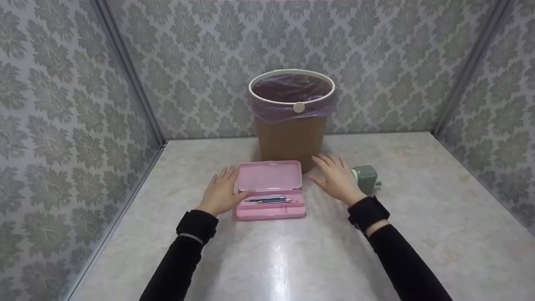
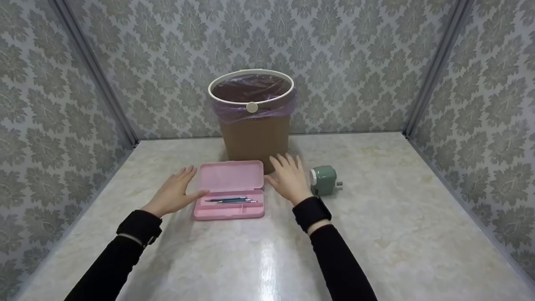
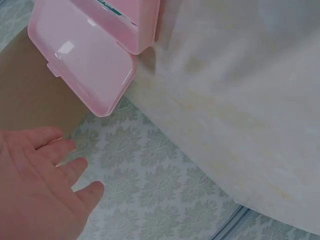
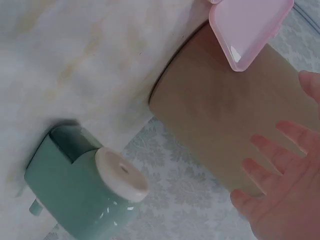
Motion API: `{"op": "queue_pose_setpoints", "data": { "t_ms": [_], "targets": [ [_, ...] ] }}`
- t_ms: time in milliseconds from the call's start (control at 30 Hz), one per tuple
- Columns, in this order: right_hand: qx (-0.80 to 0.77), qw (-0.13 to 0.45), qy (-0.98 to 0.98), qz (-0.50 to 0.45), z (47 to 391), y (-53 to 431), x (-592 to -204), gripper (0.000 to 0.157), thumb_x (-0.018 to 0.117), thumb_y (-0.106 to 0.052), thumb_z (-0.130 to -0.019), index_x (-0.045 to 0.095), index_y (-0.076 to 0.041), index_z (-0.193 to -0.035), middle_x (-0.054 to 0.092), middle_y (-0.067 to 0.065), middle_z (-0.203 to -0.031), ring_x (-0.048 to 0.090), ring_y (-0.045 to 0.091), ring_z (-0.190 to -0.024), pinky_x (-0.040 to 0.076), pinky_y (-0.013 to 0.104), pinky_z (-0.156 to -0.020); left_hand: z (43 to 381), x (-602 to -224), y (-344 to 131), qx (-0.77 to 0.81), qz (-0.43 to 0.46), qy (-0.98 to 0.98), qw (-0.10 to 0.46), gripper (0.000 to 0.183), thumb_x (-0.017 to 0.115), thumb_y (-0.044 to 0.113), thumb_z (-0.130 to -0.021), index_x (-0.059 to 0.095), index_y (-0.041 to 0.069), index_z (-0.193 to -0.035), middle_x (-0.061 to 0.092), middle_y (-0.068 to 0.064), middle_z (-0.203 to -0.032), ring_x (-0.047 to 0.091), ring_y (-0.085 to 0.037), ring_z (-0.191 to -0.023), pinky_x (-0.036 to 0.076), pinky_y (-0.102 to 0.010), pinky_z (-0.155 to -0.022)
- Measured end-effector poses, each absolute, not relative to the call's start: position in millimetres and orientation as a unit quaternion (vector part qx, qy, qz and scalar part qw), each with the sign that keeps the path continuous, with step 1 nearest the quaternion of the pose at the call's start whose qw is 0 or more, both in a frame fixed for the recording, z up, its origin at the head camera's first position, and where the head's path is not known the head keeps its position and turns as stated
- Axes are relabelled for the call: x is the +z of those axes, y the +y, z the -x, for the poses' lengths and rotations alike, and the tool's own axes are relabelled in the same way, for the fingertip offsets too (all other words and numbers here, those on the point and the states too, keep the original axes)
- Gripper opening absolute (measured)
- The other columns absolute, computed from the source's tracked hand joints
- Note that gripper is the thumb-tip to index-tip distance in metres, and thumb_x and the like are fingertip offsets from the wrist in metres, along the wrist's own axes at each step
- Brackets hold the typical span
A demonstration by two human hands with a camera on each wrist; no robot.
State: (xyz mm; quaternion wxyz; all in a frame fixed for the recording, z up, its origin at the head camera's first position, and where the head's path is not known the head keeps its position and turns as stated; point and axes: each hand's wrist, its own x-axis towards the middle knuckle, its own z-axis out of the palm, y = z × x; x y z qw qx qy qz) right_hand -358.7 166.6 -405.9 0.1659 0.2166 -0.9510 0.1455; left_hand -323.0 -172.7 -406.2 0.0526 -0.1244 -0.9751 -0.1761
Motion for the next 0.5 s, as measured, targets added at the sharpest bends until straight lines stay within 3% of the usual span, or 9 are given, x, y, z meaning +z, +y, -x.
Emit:
{"op": "queue_pose_setpoints", "data": {
  "t_ms": [300, 500],
  "targets": [
    [0.146, 0.132, -0.94, -0.278, 361, 136, -420, 0.04, 0.07, -0.022, -0.097, 0.066, 0.001, -0.129, 0.07, 0.022, -0.126, 0.062, 0.04, -0.124, 0.048, 0.054, -0.11, 317, -424, -180, -0.204, 0.122, -0.971, -0.001, 0.103, 0.073, 0.057, -0.087, 0.031, -0.006, -0.157, 0.032, -0.027, -0.165, 0.025, -0.04, -0.158, 0.021, -0.052, -0.13],
    [0.174, 0.095, -0.928, -0.315, 364, 118, -432, 0.023, 0.072, -0.01, -0.094, 0.073, 0.004, -0.112, 0.076, 0.02, -0.108, 0.069, 0.037, -0.104, 0.056, 0.05, -0.097, 312, -435, -181, -0.242, 0.13, -0.961, -0.004, 0.09, 0.082, 0.043, -0.083, 0.044, 0.0, -0.152, 0.049, -0.024, -0.155, 0.043, -0.039, -0.148, 0.034, -0.052, -0.125]
  ]
}}
